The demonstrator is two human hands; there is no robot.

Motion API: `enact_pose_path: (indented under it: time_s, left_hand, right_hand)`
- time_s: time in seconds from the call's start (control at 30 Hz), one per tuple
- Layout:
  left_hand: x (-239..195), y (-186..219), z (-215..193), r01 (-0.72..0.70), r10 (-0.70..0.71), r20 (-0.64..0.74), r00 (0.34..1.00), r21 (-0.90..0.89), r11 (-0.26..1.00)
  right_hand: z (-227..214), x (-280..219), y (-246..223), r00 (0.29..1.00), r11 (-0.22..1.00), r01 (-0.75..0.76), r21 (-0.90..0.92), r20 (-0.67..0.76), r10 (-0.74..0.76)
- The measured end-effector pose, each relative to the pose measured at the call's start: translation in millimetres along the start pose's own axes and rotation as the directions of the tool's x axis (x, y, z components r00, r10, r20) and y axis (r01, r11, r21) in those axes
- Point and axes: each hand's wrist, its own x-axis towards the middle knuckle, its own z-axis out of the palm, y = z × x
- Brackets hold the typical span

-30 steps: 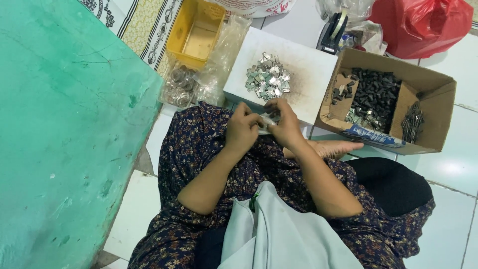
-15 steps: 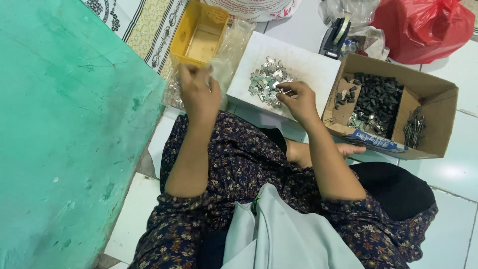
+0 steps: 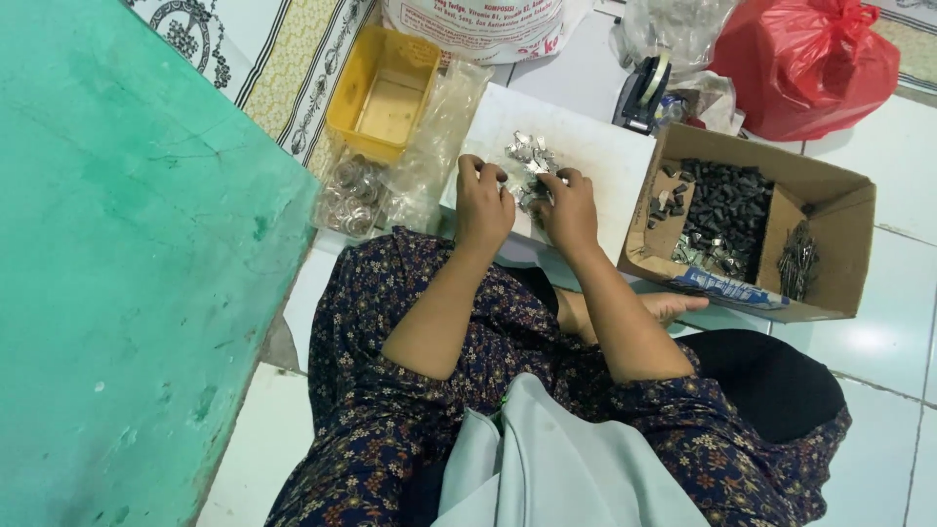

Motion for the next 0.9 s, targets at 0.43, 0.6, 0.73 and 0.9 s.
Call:
enact_pose_path:
  time_s: [0.43,0.6,0.73,0.9]
  left_hand:
    - [-2.1,-1.0,6.1,0.051,-0.044,0.033,0.998,-0.222,0.974]
    - [-1.8,-0.8,6.7,0.055,-0.056,0.005,0.998,-0.254,0.966]
    - [-3.5,-0.9,6.6,0.071,-0.071,0.011,0.997,-0.276,0.958]
    - [-5.3,-8.8,14.5,0.081,-0.08,0.015,0.997,-0.319,0.944]
  right_hand:
    - [-14.3,21.9,32.8,0.963,0.844,-0.232,0.484,-0.009,0.27]
    - [-33.8,17.8,22.3,0.949,0.795,-0.283,0.536,0.036,0.314]
    - [-31.7,20.7,26.2,0.953,0.801,-0.269,0.535,0.03,0.3]
    - [-25.2,29.2,41.5,0.958,0.795,-0.261,0.548,0.043,0.284]
